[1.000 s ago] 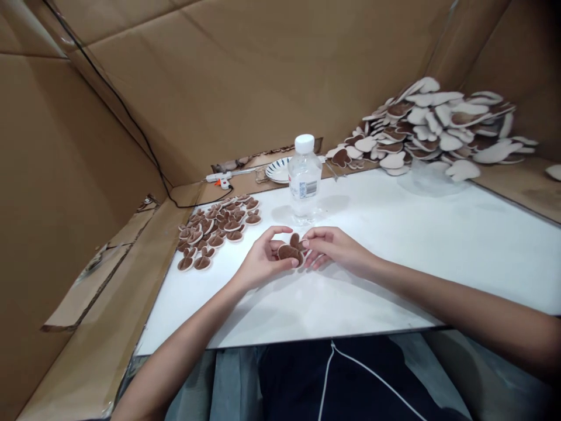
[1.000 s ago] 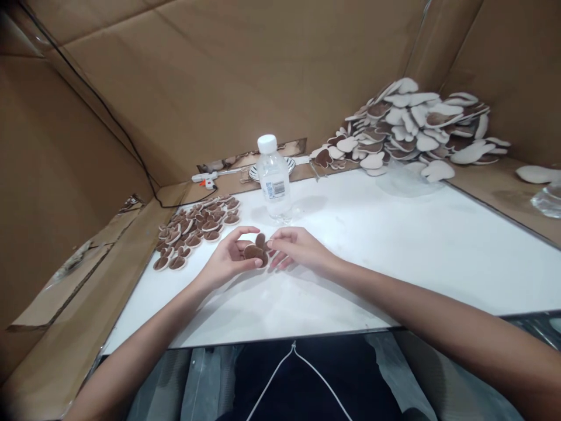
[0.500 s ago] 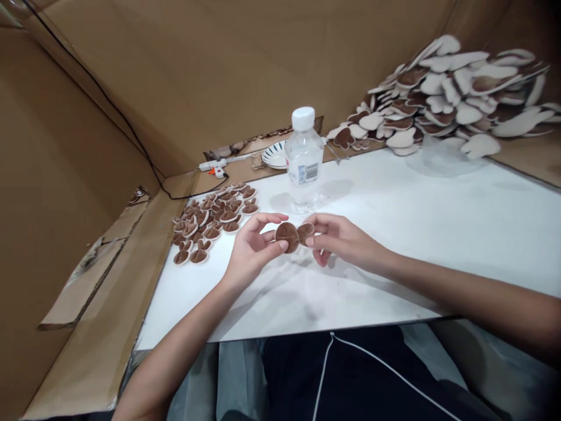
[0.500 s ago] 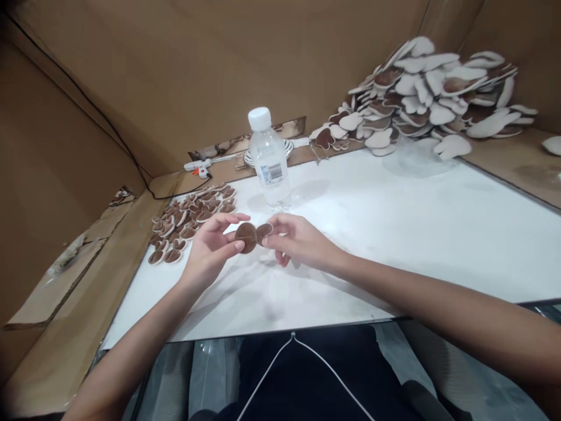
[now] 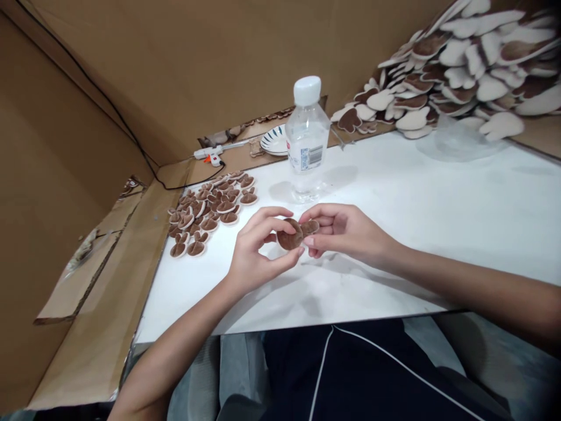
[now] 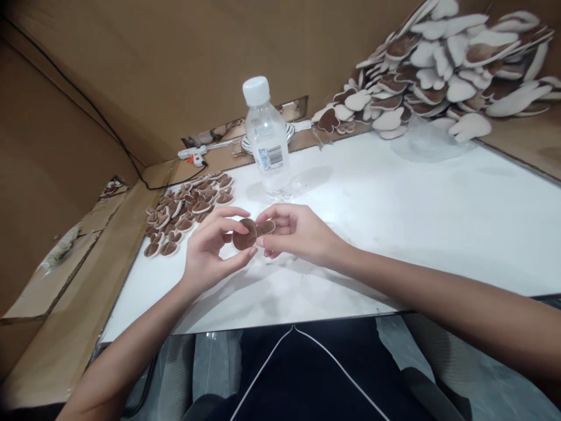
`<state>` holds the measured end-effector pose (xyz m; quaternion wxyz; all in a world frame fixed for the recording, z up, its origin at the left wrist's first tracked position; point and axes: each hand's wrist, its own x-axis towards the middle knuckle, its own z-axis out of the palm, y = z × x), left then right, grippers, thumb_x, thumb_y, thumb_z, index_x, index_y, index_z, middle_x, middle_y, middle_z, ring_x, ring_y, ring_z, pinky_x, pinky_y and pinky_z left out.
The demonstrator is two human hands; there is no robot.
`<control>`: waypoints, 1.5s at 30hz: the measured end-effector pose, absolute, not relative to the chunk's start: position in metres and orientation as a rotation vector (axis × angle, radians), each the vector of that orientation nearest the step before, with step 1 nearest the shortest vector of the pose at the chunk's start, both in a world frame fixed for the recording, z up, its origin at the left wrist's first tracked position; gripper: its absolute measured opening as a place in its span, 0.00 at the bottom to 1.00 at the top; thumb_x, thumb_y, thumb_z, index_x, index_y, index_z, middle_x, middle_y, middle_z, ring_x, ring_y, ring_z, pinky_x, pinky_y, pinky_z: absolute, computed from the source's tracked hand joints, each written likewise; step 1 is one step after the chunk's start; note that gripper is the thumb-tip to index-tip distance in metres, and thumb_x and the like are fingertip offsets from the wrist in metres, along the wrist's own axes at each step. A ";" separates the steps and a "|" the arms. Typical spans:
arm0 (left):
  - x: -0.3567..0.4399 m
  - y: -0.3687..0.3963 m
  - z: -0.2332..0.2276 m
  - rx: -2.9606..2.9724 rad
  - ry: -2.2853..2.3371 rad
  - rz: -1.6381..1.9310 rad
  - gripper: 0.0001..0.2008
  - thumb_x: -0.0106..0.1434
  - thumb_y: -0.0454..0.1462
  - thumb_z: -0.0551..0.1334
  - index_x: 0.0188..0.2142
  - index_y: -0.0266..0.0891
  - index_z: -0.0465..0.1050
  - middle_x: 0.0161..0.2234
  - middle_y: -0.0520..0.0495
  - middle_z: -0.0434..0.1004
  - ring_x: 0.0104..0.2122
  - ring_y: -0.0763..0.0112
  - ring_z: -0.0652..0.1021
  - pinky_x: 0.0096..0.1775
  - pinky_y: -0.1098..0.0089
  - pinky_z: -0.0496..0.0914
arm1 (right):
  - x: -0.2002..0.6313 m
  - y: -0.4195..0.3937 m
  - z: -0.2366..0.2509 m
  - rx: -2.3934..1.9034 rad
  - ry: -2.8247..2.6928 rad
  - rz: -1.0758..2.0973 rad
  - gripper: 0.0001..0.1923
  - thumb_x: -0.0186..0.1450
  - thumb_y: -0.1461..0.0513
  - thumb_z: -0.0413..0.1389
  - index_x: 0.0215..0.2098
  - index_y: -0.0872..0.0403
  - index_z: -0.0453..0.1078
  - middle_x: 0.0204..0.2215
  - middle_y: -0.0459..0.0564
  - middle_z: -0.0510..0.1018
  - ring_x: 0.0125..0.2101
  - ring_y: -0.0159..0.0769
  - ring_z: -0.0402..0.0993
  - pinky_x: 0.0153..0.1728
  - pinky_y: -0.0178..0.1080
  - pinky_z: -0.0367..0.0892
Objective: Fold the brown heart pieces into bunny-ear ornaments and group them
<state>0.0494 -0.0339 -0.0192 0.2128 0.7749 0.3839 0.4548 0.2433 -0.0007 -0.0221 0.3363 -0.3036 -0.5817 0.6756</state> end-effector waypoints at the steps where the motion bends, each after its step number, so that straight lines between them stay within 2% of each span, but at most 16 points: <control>1: 0.050 -0.034 -0.019 2.187 1.073 1.265 0.09 0.53 0.33 0.67 0.35 0.39 0.71 0.44 0.42 0.73 0.41 0.68 0.75 0.32 0.74 0.71 | 0.244 -0.001 -0.021 -0.789 -1.529 1.755 0.14 0.55 0.64 0.63 0.39 0.55 0.68 0.28 0.46 0.77 0.24 0.29 0.74 0.29 0.35 0.72; 4: 0.049 -0.033 -0.021 2.241 1.093 1.277 0.08 0.54 0.33 0.66 0.34 0.38 0.70 0.41 0.44 0.77 0.37 0.71 0.76 0.30 0.74 0.69 | 0.245 -0.002 -0.023 -0.759 -1.636 1.675 0.14 0.57 0.63 0.62 0.41 0.55 0.67 0.31 0.48 0.77 0.26 0.30 0.74 0.28 0.34 0.71; 7: 0.047 -0.032 -0.022 2.230 1.104 1.297 0.08 0.55 0.33 0.66 0.35 0.38 0.71 0.40 0.43 0.78 0.37 0.70 0.77 0.29 0.74 0.68 | 0.247 -0.003 -0.026 -0.741 -1.797 1.441 0.15 0.56 0.64 0.62 0.42 0.55 0.67 0.33 0.48 0.76 0.29 0.32 0.74 0.28 0.34 0.72; 12: 0.047 -0.033 -0.023 2.217 1.093 1.323 0.07 0.57 0.33 0.65 0.36 0.37 0.72 0.37 0.45 0.78 0.35 0.72 0.77 0.30 0.76 0.71 | 0.247 -0.007 -0.025 -0.709 -1.951 0.911 0.09 0.56 0.64 0.61 0.36 0.56 0.71 0.35 0.50 0.74 0.32 0.33 0.73 0.29 0.34 0.73; 15: 0.048 -0.034 -0.022 2.178 1.123 1.278 0.06 0.58 0.34 0.65 0.36 0.36 0.73 0.34 0.46 0.77 0.31 0.75 0.76 0.29 0.77 0.70 | 0.247 -0.007 -0.024 -0.655 -1.986 0.757 0.05 0.59 0.64 0.59 0.34 0.57 0.73 0.36 0.51 0.75 0.33 0.34 0.73 0.28 0.34 0.73; 20: 0.049 -0.035 -0.020 2.080 1.139 1.207 0.04 0.59 0.36 0.64 0.32 0.35 0.73 0.29 0.48 0.75 0.23 0.80 0.70 0.22 0.78 0.65 | 0.247 -0.005 -0.023 -0.717 -2.024 0.849 0.06 0.64 0.63 0.54 0.35 0.56 0.72 0.33 0.50 0.75 0.33 0.33 0.72 0.26 0.32 0.70; 22: 0.050 -0.036 -0.020 2.070 1.144 1.201 0.05 0.59 0.35 0.64 0.30 0.35 0.73 0.27 0.49 0.73 0.21 0.81 0.68 0.21 0.79 0.63 | 0.247 -0.003 -0.024 -0.752 -2.023 0.943 0.07 0.65 0.62 0.52 0.34 0.56 0.72 0.33 0.50 0.75 0.33 0.32 0.71 0.26 0.32 0.69; 26: 0.051 -0.038 -0.022 1.998 1.167 1.203 0.05 0.58 0.36 0.65 0.33 0.36 0.73 0.27 0.50 0.73 0.21 0.82 0.69 0.21 0.79 0.65 | 0.247 -0.003 -0.023 -0.773 -1.973 1.133 0.08 0.66 0.60 0.53 0.34 0.56 0.71 0.30 0.49 0.74 0.31 0.32 0.70 0.25 0.31 0.68; 30: 0.051 -0.041 -0.022 1.974 1.186 1.215 0.04 0.58 0.34 0.64 0.33 0.36 0.74 0.27 0.50 0.74 0.21 0.81 0.70 0.21 0.80 0.66 | 0.247 -0.005 -0.019 -0.772 -1.952 1.208 0.07 0.60 0.62 0.59 0.36 0.57 0.71 0.31 0.49 0.74 0.31 0.32 0.69 0.25 0.31 0.69; 37: 0.050 -0.040 -0.018 2.198 1.035 1.205 0.06 0.54 0.30 0.65 0.32 0.35 0.72 0.29 0.49 0.73 0.26 0.78 0.73 0.22 0.81 0.68 | 0.247 -0.004 -0.019 -0.657 -1.813 1.453 0.06 0.62 0.62 0.58 0.34 0.58 0.70 0.29 0.49 0.74 0.26 0.30 0.72 0.28 0.35 0.72; 45: 0.051 -0.042 -0.018 2.516 0.903 1.347 0.05 0.55 0.27 0.64 0.28 0.35 0.70 0.34 0.47 0.73 0.28 0.79 0.73 0.26 0.78 0.70 | 0.247 -0.006 -0.021 -0.644 -1.771 1.422 0.05 0.61 0.63 0.59 0.33 0.58 0.70 0.26 0.48 0.75 0.24 0.30 0.73 0.28 0.35 0.71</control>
